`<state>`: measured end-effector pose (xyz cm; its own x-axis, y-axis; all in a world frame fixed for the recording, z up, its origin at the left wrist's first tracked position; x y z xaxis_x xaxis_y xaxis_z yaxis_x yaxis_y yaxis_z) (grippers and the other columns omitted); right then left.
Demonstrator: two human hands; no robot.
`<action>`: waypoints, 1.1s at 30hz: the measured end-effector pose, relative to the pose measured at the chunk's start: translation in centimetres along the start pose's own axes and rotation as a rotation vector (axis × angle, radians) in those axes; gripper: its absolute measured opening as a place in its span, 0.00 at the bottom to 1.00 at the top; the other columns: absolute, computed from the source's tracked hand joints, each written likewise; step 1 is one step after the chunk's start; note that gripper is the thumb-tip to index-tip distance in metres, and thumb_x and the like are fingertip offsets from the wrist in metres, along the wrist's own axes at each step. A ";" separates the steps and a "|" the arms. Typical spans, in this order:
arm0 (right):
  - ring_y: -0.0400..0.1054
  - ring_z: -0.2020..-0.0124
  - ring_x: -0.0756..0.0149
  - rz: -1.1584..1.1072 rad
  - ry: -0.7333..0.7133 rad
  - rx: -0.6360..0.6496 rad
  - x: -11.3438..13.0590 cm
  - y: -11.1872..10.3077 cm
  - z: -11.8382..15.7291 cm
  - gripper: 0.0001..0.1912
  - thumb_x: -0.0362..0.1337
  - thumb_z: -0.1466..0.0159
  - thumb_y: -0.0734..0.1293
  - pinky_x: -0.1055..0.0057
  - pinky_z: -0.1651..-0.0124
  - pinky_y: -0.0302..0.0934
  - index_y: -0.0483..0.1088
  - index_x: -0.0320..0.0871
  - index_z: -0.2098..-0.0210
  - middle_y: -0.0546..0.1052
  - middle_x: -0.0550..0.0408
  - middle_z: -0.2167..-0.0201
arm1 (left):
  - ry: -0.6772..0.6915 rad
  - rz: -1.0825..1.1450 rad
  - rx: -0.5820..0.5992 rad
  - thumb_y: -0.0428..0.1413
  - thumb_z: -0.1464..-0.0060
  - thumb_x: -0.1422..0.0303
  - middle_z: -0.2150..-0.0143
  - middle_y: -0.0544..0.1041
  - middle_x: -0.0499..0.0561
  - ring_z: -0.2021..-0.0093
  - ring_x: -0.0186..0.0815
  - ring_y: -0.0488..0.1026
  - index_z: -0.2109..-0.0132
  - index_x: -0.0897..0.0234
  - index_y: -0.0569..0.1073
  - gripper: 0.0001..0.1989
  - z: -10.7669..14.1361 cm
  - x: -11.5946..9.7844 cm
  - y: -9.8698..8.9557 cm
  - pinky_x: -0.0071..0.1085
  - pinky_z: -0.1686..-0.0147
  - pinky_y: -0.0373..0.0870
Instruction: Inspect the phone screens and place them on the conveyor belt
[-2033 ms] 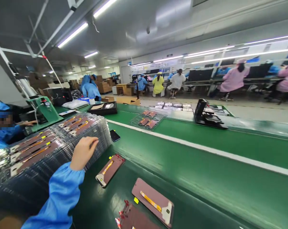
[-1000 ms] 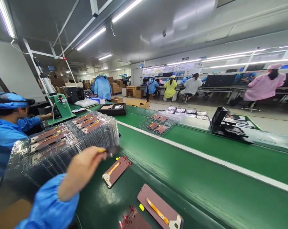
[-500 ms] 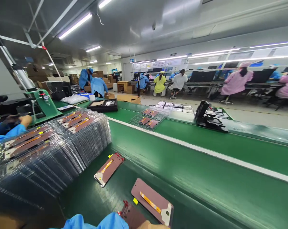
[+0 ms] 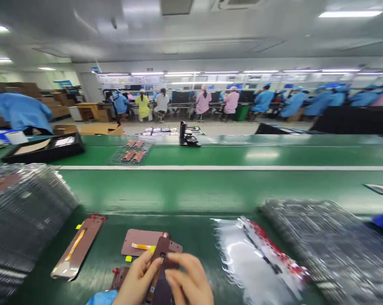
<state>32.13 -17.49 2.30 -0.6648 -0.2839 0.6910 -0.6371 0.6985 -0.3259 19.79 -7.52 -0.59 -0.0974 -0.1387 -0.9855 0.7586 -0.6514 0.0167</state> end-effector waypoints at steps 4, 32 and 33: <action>0.74 0.51 0.54 -0.091 0.319 0.041 -1.6 -0.8 -2.7 0.13 0.47 0.35 0.67 0.62 0.51 0.71 0.76 0.45 0.69 0.78 0.44 0.51 | -0.069 0.090 0.151 0.57 0.47 0.46 0.72 0.74 0.49 0.73 0.33 0.67 0.52 0.66 0.76 0.28 0.3 0.5 1.0 0.28 0.68 0.66; 0.63 0.79 0.68 0.523 -0.584 0.193 2.3 1.6 -1.7 0.14 0.32 0.30 0.56 0.72 0.77 0.60 0.68 0.43 0.69 0.67 0.59 0.80 | -0.643 0.532 0.200 0.70 0.60 0.59 0.79 0.73 0.46 0.79 0.31 0.69 0.72 0.67 0.74 0.17 -1.3 -2.9 1.5 0.25 0.79 0.64; 0.62 0.80 0.69 0.511 -0.603 0.211 2.4 1.8 -1.7 0.15 0.32 0.30 0.55 0.72 0.78 0.58 0.68 0.44 0.70 0.67 0.59 0.80 | -0.618 0.495 0.212 0.71 0.61 0.60 0.80 0.71 0.45 0.80 0.29 0.67 0.74 0.67 0.72 0.18 -1.6 -3.0 1.4 0.24 0.80 0.62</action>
<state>30.07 -15.84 4.43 -0.9505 -0.3100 -0.0221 -0.2183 0.7164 -0.6627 22.20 -6.79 2.11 -0.1676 -0.7927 -0.5862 0.6749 -0.5257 0.5179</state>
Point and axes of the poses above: each hand's wrist, its own z-axis away from the middle knuckle, its own y-axis out of the palm, x = y × z, the point moved 3 cm from there along -z, towards the middle knuckle
